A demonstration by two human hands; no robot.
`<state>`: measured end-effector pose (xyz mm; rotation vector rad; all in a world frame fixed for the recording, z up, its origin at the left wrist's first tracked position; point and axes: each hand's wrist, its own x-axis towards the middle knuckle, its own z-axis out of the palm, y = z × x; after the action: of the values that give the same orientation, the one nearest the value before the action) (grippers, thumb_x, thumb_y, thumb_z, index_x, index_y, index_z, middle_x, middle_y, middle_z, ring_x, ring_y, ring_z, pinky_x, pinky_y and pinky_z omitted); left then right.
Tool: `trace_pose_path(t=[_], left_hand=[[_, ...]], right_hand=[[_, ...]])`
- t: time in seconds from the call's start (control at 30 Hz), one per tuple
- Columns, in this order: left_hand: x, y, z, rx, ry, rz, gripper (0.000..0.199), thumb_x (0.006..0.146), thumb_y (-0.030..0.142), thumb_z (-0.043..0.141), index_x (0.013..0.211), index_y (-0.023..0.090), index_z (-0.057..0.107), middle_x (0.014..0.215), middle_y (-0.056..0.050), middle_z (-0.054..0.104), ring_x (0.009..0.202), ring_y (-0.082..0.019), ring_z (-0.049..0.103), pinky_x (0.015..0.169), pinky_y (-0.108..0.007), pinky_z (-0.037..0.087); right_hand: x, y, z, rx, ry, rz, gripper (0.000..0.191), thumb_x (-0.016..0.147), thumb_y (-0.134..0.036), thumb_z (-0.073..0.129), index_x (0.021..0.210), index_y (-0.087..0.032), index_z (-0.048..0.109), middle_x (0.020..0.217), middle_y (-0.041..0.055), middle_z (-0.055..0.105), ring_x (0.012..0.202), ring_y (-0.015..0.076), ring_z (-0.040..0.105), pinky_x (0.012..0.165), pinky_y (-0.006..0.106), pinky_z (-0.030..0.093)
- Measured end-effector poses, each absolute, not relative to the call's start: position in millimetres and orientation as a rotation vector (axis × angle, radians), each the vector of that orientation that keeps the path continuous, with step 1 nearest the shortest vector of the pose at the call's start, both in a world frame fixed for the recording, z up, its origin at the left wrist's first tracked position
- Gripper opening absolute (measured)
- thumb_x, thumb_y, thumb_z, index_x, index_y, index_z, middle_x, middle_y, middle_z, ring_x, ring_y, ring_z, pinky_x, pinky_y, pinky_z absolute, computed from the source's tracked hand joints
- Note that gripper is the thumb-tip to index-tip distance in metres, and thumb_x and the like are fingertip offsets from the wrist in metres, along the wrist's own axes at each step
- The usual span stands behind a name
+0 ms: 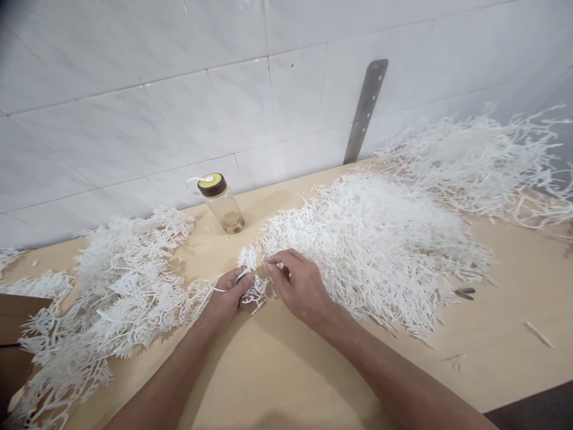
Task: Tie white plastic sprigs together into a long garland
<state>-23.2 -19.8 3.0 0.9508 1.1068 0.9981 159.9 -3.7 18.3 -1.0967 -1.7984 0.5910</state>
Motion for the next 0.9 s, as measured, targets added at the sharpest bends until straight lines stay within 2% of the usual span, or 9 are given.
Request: trace_pose_path(t=[0.13, 0.3, 0.5, 0.67, 0.8, 0.9], left_hand=[[-22, -22, 5, 0.951, 1.162, 0.995, 0.041, 0.074, 0.053, 0.076, 0.080, 0.016, 0.062, 0.062, 0.003, 0.053, 0.052, -0.009, 0.045, 0.049, -0.021, 0.035], [-19, -23, 8, 0.994, 1.174, 0.998, 0.041, 0.075, 0.053, 0.075, 0.079, 0.014, 0.063, 0.060, 0.003, 0.049, 0.052, -0.008, 0.042, 0.050, -0.021, 0.035], [-15, -25, 5, 1.042, 1.252, 1.024, 0.040, 0.076, 0.053, 0.073, 0.082, 0.015, 0.063, 0.064, 0.001, 0.055, 0.057, -0.012, 0.050, 0.052, -0.023, 0.040], [-14, -26, 3, 1.170, 1.388, 1.029, 0.034, 0.082, 0.049, 0.066, 0.077, 0.016, 0.059, 0.064, 0.001, 0.054, 0.058, -0.013, 0.049, 0.055, -0.024, 0.040], [-17, -25, 5, 1.468, 1.498, 0.958, 0.031, 0.090, 0.042, 0.055, 0.071, 0.018, 0.056, 0.063, 0.001, 0.053, 0.061, -0.014, 0.048, 0.058, -0.026, 0.038], [-18, -26, 8, 1.645, 1.390, 0.831, 0.027, 0.092, 0.039, 0.053, 0.077, 0.017, 0.060, 0.070, -0.001, 0.059, 0.068, -0.016, 0.052, 0.063, -0.027, 0.040]], right_hand=[[149, -10, 15, -1.047, -1.873, 0.745, 0.015, 0.094, -0.023, 0.055, 0.099, -0.022, 0.070, 0.094, 0.0051, 0.073, 0.071, 0.0160, 0.065, 0.064, 0.029, 0.053], [149, -9, 8, -1.086, -1.892, 0.690, 0.012, 0.092, -0.020, 0.058, 0.093, -0.021, 0.071, 0.084, 0.0031, 0.074, 0.071, 0.0168, 0.066, 0.065, 0.030, 0.051], [149, -9, 3, -1.159, -1.947, 0.668, 0.014, 0.093, -0.022, 0.057, 0.091, -0.021, 0.070, 0.081, 0.0025, 0.073, 0.069, 0.0174, 0.065, 0.064, 0.030, 0.048], [147, -13, 1, -1.122, -2.010, 0.550, 0.015, 0.095, -0.017, 0.052, 0.091, -0.019, 0.066, 0.082, 0.0045, 0.070, 0.072, 0.0173, 0.064, 0.066, 0.029, 0.047], [145, -14, -3, -1.084, -2.078, 0.421, 0.015, 0.093, -0.012, 0.049, 0.086, -0.019, 0.061, 0.079, 0.0043, 0.066, 0.068, 0.0157, 0.060, 0.062, 0.027, 0.044], [146, -9, -6, -1.135, -2.064, 0.281, 0.016, 0.092, -0.013, 0.049, 0.079, -0.018, 0.057, 0.075, 0.0034, 0.060, 0.060, 0.0143, 0.054, 0.055, 0.026, 0.040]])
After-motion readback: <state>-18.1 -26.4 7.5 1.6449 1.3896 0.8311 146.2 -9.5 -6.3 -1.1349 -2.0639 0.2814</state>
